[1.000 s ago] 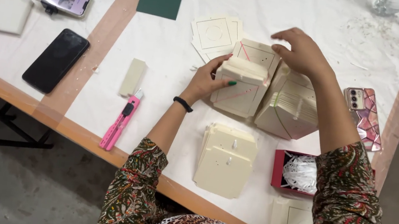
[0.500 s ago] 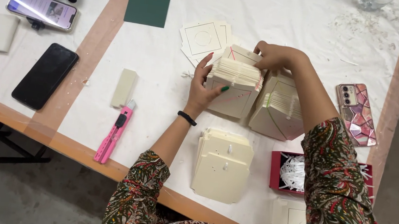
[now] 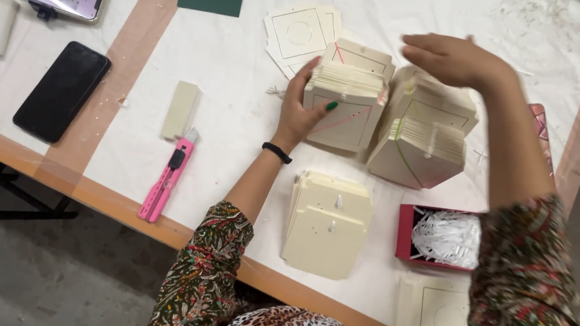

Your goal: Organizing, checking, and bundling stacks of paper cards using rubber bands.

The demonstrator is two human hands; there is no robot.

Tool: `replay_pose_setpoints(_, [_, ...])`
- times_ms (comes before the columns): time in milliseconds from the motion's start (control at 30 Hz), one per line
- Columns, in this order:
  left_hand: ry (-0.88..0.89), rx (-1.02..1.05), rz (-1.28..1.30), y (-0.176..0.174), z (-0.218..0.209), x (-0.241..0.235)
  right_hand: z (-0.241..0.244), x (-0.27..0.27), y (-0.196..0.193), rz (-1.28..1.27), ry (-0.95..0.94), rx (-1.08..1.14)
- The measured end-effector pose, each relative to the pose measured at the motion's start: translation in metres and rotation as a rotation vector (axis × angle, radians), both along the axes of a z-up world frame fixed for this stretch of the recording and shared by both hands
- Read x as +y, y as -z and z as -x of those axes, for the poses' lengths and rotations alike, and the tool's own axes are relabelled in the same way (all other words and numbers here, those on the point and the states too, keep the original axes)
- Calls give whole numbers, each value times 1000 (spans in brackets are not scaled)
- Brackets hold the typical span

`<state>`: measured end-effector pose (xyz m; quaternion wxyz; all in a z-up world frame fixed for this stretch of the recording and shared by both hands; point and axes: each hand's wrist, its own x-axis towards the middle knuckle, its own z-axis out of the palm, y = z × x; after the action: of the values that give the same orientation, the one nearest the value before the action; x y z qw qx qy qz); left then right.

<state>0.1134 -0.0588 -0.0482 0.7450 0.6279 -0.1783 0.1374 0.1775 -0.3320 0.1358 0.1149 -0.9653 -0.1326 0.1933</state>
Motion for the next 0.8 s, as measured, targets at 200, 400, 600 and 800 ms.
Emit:
replay_pose_setpoints(200, [-63, -62, -261, -1, 2, -4, 61, -24, 15, 150, 77, -3])
replay_pose_setpoints(400, [-127, -95, -376, -4, 12, 9, 79, -57, 24, -142, 142, -272])
replay_pose_setpoints(600, [-295, -250, -426, -47, 81, 62, 200, -59, -52, -288, 18, -482])
replay_pose_setpoints(800, [-205, 336, -204, -42, 224, 68, 361, -1, -2, -684, 114, -433])
